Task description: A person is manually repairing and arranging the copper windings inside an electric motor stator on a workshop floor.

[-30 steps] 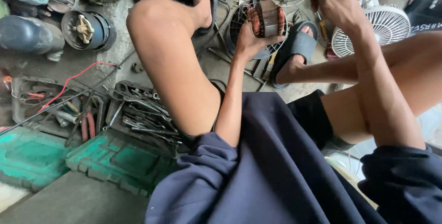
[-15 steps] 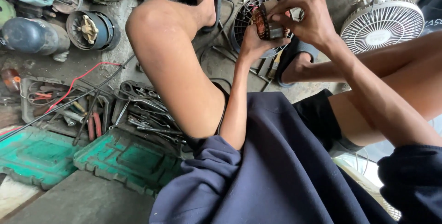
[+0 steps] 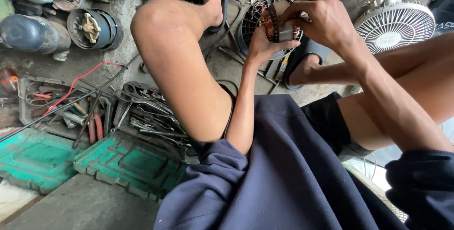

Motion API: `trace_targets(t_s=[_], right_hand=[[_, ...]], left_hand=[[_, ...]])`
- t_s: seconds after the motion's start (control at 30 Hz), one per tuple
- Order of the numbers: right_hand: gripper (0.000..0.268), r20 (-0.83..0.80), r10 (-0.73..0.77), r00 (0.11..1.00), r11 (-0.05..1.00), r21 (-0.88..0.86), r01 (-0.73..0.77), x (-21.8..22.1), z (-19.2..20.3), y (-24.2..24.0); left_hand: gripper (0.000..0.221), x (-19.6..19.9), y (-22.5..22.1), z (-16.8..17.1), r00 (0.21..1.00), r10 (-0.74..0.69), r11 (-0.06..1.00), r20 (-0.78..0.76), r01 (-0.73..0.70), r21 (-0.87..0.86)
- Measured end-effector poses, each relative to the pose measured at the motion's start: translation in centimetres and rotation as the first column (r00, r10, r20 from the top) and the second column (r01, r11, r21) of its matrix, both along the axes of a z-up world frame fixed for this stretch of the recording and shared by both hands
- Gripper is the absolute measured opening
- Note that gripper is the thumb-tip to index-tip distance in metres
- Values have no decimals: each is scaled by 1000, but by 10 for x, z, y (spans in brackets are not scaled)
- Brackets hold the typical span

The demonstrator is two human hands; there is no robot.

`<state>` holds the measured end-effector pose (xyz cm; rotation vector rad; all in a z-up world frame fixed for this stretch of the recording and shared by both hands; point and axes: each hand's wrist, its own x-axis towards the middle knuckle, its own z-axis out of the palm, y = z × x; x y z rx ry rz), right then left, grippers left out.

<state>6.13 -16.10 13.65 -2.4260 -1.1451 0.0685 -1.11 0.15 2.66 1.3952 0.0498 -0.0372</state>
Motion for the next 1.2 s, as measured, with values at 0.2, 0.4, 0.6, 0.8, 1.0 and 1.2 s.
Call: trace_targets(t_s=[0.2,0.4,0.6,0.8,1.0,1.2], right_hand=[[15,104,78,992,996,-48,-73,1,-11,1],[13,144,91,985,995,-45,-85,-1,-23,2],[14,158,20,987,996,-87,-6,0,-26,4],[16,-41,-41,998,977,-209,31,-5,0,9],[12,-4,31,999,997,-76,-32,4,-28,7],[15,199,168,965,985,-70,-157,3,-40,10]], left_hand=[[50,-2,1,2,998,-10,998,-67,14,63],[60,1,-6,-3,995,18,997,-93,-11,77],[86,8,-10,-19,987,98,995,-126,-94,35],[83,0,-5,1,986,59,997,-157,-50,60],[82,2,-3,5,985,26,995,-170,-9,98],[78,4,-2,-20,977,27,995,-212,-5,102]])
